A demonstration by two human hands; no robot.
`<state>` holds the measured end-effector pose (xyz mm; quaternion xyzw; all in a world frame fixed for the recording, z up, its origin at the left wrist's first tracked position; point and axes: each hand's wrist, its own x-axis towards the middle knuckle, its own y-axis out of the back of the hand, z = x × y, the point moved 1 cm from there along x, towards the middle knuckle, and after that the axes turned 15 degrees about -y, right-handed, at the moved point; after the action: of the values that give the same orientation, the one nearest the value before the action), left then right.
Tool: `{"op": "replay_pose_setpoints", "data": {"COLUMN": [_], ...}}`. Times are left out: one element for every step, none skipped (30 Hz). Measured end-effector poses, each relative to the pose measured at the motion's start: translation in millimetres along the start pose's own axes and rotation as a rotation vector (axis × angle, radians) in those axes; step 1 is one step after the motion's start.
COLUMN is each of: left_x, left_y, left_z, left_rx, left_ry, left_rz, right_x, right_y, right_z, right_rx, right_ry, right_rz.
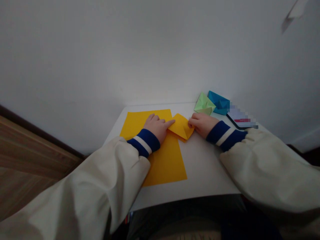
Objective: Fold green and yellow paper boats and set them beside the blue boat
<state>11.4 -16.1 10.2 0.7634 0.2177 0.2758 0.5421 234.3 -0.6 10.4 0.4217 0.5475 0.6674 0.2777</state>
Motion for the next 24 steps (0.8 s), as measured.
{"op": "replay_pose_setpoints", "data": {"left_x": [0,1,1,1,2,2,2,2,2,2,2,2,2,2,2,2,2,3,3,3,3,3,4,4], "left_y": [0.5,1.1,1.5,1.9,2.2,2.4,2.6,2.7,2.8,3.0,3.2,3.5,4.1,4.9,5.9,7.3,8.9,10.7,12.7,14.8,17.0,19.1,21.1,22.9], "left_z": [0,1,1,1,2,2,2,2,2,2,2,2,2,2,3,4,4,5,7,8,9,10,11,12], "left_rx": [0.007,0.016,0.026,0.034,0.041,0.046,0.049,0.05,0.051,0.051,0.052,0.053,0.054,0.056,0.058,0.06,0.061,0.063,0.063,0.063,0.061,0.056,0.047,0.038], "left_ry": [0.002,0.003,0.002,0.001,0.0,-0.001,-0.002,-0.004,-0.009,-0.016,-0.024,-0.032,-0.038,-0.042,-0.048,-0.055,-0.065,-0.078,-0.09,-0.099,-0.101,-0.101,-0.102,-0.107], "left_rz": [-0.011,-0.023,-0.034,-0.044,-0.05,-0.054,-0.056,-0.056,-0.056,-0.056,-0.057,-0.057,-0.056,-0.052,-0.048,-0.043,-0.038,-0.033,-0.028,-0.025,-0.027,-0.036,-0.051,-0.068], "right_x": [-1,-1,-1,-2,-2,-2,-2,-2,-2,-1,-1,-1,0,0,0,0,1,1,0,0,0,0,-1,-1], "right_y": [0,0,0,-1,-1,-1,-1,-1,-1,-1,-1,-2,-3,-4,-5,-6,-7,-8,-8,-9,-9,-9,-9,-8], "right_z": [0,0,0,0,0,0,0,0,0,0,0,0,1,1,2,3,4,5,6,7,7,7,7,7], "right_rx": [0.004,0.008,0.012,0.017,0.022,0.028,0.037,0.047,0.058,0.069,0.078,0.087,0.095,0.105,0.117,0.13,0.145,0.16,0.172,0.18,0.185,0.19,0.196,0.205], "right_ry": [0.008,0.016,0.022,0.028,0.032,0.036,0.039,0.043,0.044,0.044,0.043,0.042,0.04,0.037,0.031,0.023,0.011,-0.004,-0.019,-0.032,-0.044,-0.051,-0.056,-0.058], "right_rz": [0.002,0.003,0.003,0.002,-0.001,-0.004,-0.007,-0.011,-0.013,-0.015,-0.018,-0.022,-0.028,-0.033,-0.035,-0.034,-0.031,-0.029,-0.028,-0.029,-0.032,-0.035,-0.036,-0.037]}}
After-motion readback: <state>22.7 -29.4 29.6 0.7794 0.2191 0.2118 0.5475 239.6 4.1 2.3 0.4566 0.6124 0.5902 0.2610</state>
